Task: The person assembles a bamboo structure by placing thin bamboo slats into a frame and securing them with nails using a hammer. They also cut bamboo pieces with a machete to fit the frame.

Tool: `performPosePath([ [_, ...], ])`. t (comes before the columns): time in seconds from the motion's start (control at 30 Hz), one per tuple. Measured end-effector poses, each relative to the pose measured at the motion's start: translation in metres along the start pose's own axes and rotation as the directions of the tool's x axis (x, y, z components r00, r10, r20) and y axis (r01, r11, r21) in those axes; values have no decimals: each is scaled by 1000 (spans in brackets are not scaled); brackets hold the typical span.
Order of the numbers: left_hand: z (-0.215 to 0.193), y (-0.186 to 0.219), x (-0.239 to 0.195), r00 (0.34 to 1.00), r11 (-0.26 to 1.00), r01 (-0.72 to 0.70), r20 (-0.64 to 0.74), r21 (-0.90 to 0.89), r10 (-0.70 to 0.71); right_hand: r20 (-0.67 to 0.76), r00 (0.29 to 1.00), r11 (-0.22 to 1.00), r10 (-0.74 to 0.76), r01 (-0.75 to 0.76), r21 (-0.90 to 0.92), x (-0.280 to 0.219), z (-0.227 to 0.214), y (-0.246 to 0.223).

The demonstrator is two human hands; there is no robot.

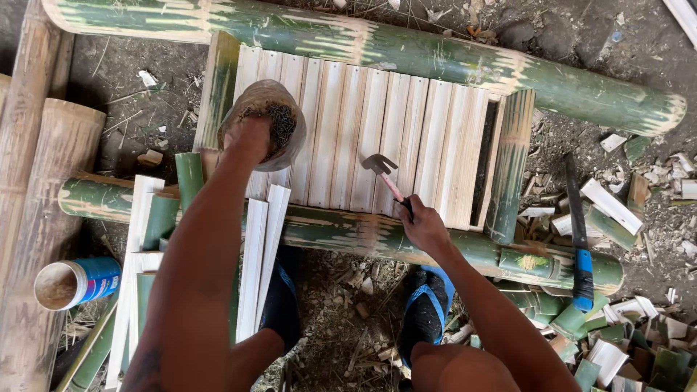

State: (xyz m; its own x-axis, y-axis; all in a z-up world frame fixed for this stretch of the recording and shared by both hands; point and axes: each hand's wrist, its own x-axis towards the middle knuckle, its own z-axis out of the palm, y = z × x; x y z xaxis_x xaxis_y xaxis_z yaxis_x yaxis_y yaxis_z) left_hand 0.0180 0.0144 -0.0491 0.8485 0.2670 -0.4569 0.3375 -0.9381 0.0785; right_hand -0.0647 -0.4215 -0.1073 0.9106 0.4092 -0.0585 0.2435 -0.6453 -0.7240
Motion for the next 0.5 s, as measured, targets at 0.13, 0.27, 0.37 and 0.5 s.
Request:
performPosePath([
  [0.13,29,-7,30,994,990,-49,-87,132,61,-18,999,999,-41,41,7,1,1,0],
  [0.27,24,-13,18,1000,986,3,2,166,-3,84,994,997,75,-73,-21,2,0,-1],
  [0.37,5,1,-4,998,993,32,42,114,-37,72,995,997,67,-64,-37,2,-1,-3],
  [0.5,-27,18,-26,997,996,81,7,-44,-81,35,999,999,13,-12,-35,2,-3,-7],
])
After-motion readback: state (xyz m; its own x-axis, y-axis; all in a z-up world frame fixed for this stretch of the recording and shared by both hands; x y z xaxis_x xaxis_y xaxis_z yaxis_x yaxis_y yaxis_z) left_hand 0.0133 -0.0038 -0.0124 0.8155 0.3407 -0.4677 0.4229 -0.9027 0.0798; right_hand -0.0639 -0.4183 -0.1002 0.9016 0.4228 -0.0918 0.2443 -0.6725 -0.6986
